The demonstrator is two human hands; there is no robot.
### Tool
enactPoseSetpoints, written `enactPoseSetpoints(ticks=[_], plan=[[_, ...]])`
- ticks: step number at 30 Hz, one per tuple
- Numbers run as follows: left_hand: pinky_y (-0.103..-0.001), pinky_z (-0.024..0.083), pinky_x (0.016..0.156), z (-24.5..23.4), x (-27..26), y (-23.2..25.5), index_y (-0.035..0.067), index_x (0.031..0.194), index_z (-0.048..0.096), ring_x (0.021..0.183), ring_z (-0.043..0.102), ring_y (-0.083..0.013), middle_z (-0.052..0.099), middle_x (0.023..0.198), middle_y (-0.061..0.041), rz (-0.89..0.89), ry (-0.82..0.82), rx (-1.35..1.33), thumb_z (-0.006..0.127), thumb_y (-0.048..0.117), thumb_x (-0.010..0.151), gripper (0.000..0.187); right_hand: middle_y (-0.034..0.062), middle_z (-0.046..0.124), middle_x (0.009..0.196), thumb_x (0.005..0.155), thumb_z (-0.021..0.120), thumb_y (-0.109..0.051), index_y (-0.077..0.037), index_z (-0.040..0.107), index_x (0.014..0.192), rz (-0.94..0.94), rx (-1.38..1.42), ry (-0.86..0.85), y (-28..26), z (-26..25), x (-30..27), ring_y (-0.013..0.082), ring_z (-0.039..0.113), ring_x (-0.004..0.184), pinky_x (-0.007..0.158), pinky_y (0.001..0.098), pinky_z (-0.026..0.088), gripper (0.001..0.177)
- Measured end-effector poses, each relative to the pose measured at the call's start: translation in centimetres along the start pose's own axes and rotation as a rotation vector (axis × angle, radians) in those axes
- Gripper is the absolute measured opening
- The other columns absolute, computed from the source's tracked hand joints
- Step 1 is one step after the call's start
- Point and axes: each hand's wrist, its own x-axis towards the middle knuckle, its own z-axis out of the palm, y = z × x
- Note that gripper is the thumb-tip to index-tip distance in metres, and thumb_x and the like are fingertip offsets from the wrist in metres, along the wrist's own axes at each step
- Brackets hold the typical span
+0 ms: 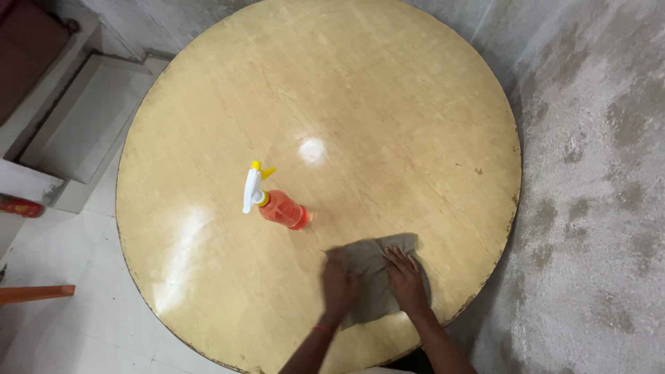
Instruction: The person cleans a round wooden table by spraying a cleaning solution from a red spray bottle and wiping the surface with a gray cloth. The person repeatedly sprays and wipes different areas of the table, moving the spray bottle as needed.
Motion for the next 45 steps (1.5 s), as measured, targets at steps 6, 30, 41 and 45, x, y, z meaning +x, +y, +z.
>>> enactPoseSetpoints(ticks=[6,30,41,45], plan=[[-0.043,0.036,0.119,-16.0,12.1,-2.2,-0.002,0.163,0.023,0.149,0.039,-0.0369,0.034,0.164,-0.023,0.065,0.47,-0.152,0.09,0.02,0.08,0.109,0.0089,0.068,0.138,0.095,0.063,-0.01,-0.009,0.074,0.121,0.092,0.074,-0.047,0.3,-0.1,0.8,0.0228,0.056,0.139,0.117,0.0472,0.036,0.029],[-0.043,0.059,0.076,8.8,33.2,22.5,0.009,0.101,0.074,0.081,0.076,-0.0308,0.078,0.089,-0.013,-0.035,-0.331,-0.241,0.074,0.049,0.084,0.043,0.022,0.073,0.116,0.071,0.084,-0.057,-0.003,0.041,0.131,0.648,0.695,-0.053,3.5,-5.3,18.3,0.0361,0.075,0.106,0.088,0.0452,0.059,0.092],[-0.049,0.057,0.07,9.9,39.3,20.0,0.008,0.082,0.076,0.075,0.072,-0.0396,0.074,0.075,-0.016,-0.114,-0.132,0.026,0.078,0.052,0.083,0.044,0.0212,0.07,0.123,0.07,0.08,-0.053,-0.008,0.035,0.138,0.643,0.753,-0.195,5.9,0.1,24.1,0.0404,0.071,0.112,0.095,0.0442,0.056,0.094],[-0.041,0.056,0.065,4.5,40.3,17.2,0.007,0.092,0.071,0.071,0.073,-0.0327,0.072,0.076,-0.014,0.023,-0.011,-0.16,0.077,0.033,0.087,0.026,0.0201,0.067,0.119,0.08,0.081,-0.046,-0.004,0.044,0.132,0.325,0.622,-0.182,5.8,0.6,23.4,0.0394,0.068,0.108,0.09,0.0447,0.055,0.077]])
